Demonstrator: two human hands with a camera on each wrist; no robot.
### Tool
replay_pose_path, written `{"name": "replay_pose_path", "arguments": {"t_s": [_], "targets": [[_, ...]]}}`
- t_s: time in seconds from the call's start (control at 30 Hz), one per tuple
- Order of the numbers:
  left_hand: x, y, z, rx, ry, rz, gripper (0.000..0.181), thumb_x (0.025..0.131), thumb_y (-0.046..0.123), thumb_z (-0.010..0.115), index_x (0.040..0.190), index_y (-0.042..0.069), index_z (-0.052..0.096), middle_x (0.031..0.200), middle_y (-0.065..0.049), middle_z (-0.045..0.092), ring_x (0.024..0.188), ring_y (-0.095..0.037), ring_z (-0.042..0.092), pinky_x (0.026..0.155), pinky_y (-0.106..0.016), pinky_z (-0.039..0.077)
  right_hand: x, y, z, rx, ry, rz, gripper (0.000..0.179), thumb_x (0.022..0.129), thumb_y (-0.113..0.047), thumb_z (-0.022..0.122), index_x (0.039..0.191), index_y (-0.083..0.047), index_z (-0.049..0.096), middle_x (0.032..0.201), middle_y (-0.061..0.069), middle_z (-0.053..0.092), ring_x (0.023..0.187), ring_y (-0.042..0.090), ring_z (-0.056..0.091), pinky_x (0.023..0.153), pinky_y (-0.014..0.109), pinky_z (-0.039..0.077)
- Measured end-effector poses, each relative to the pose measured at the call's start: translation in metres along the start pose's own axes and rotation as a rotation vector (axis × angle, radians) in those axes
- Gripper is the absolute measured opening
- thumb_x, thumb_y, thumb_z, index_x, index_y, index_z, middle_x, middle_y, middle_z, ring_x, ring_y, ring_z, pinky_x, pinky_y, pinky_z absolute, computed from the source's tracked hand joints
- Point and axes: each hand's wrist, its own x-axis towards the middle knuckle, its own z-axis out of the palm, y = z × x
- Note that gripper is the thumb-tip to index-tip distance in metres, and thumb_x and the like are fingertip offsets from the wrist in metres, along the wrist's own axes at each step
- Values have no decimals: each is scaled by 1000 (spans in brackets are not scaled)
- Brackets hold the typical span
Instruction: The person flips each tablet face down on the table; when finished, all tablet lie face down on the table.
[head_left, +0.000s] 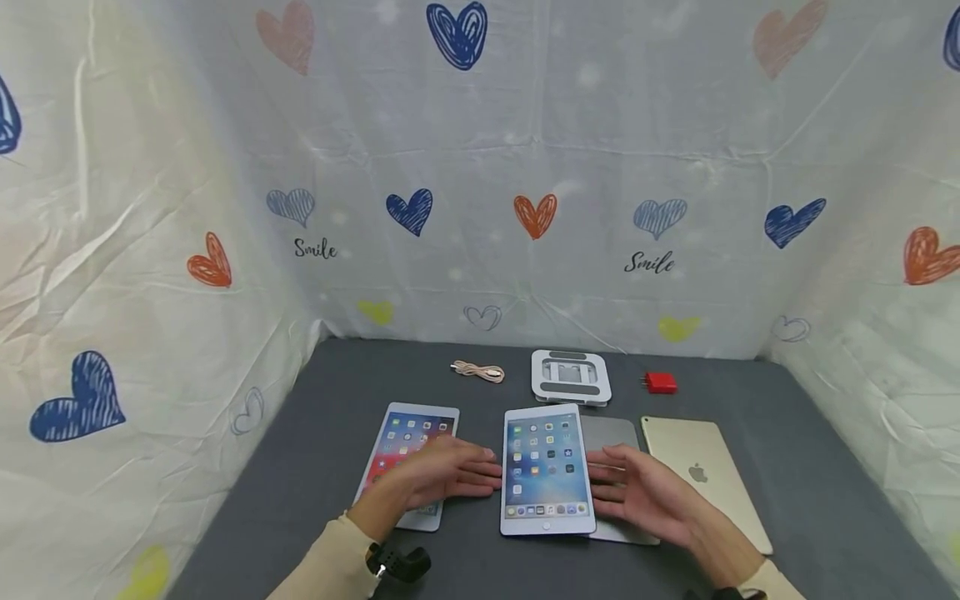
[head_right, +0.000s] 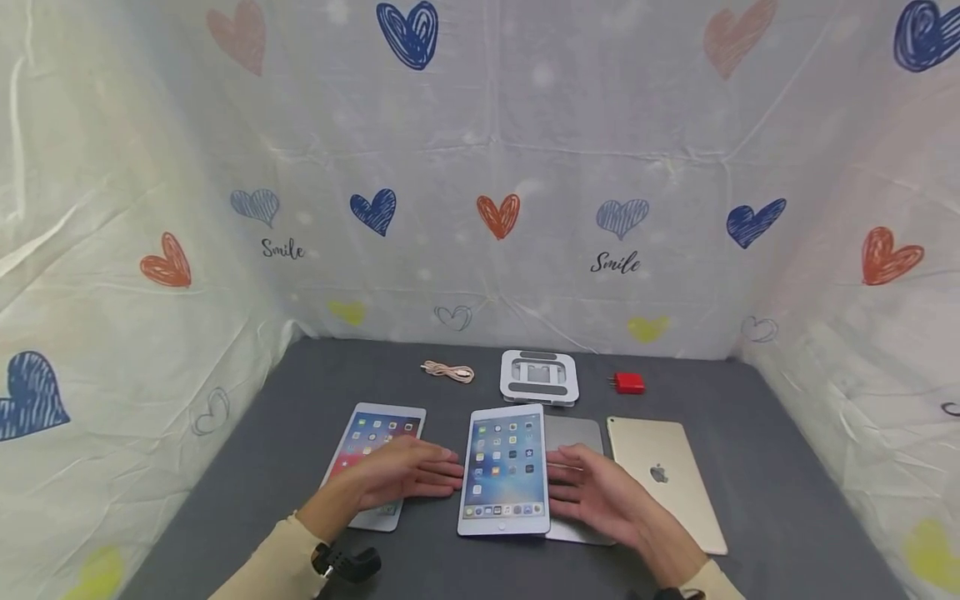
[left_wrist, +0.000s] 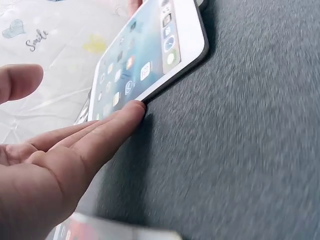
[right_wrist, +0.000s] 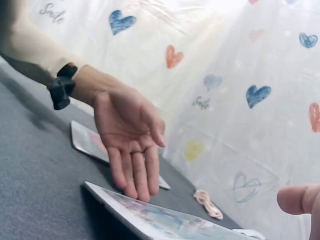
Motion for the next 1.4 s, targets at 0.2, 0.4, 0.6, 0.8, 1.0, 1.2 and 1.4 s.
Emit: {"name": "replay_pose_path", "arguments": {"t_s": [0.2,0.4,0.6,0.8,1.0,1.2,1.4], "targets": [[5,3,9,-12,-53,-6,47,112,21,62,143,-14,58,138,-27,72,124,-34,75,107,-49,62,-11,-11,-6,-47,-34,-9,75,118,-40,41,169,10,19,165,23,50,137,28,64,117,46,56],[7,21,19,-11,-88,42,52,112,21,60,147,-16,54,143,-32,67,131,-40,71,107,-47,63,-18,-26,0,-134,-55,4,80,118,-42,42,171,9,12,166,28,47,138,32,65,116,48,57],[6,48,42,-66,-146,86,55,112,19,59,151,-17,50,151,-34,61,134,-40,70,111,-48,60,-18,-41,15,-208,-91,-6,81,118,-44,45,173,5,11,160,26,53,134,33,67,114,46,59],[4,66,57,-96,-190,106,53,112,16,55,152,-19,48,154,-36,58,142,-47,62,115,-50,57,-14,-50,32,-232,-139,-36,79,118,-43,43,173,4,11,166,32,41,135,34,65,115,47,58],[0,75,60,-106,-164,121,53,114,16,44,155,-17,46,158,-33,55,143,-50,59,118,-53,53,-13,-54,45,-231,-158,-51,80,118,-44,43,173,5,11,171,34,31,136,32,63,116,45,58],[-11,81,55,-68,-152,135,54,115,19,41,158,-15,44,160,-32,54,146,-51,57,119,-53,53,-7,-57,60,-216,-160,-61,78,118,-42,46,172,4,16,170,32,33,134,31,63,116,47,57],[-20,83,43,-35,-112,144,53,116,20,41,156,-13,48,157,-31,57,145,-51,58,118,-54,54,0,-55,74,-185,-174,-78,73,117,-38,48,171,5,22,168,31,34,132,32,64,116,47,57]]}}
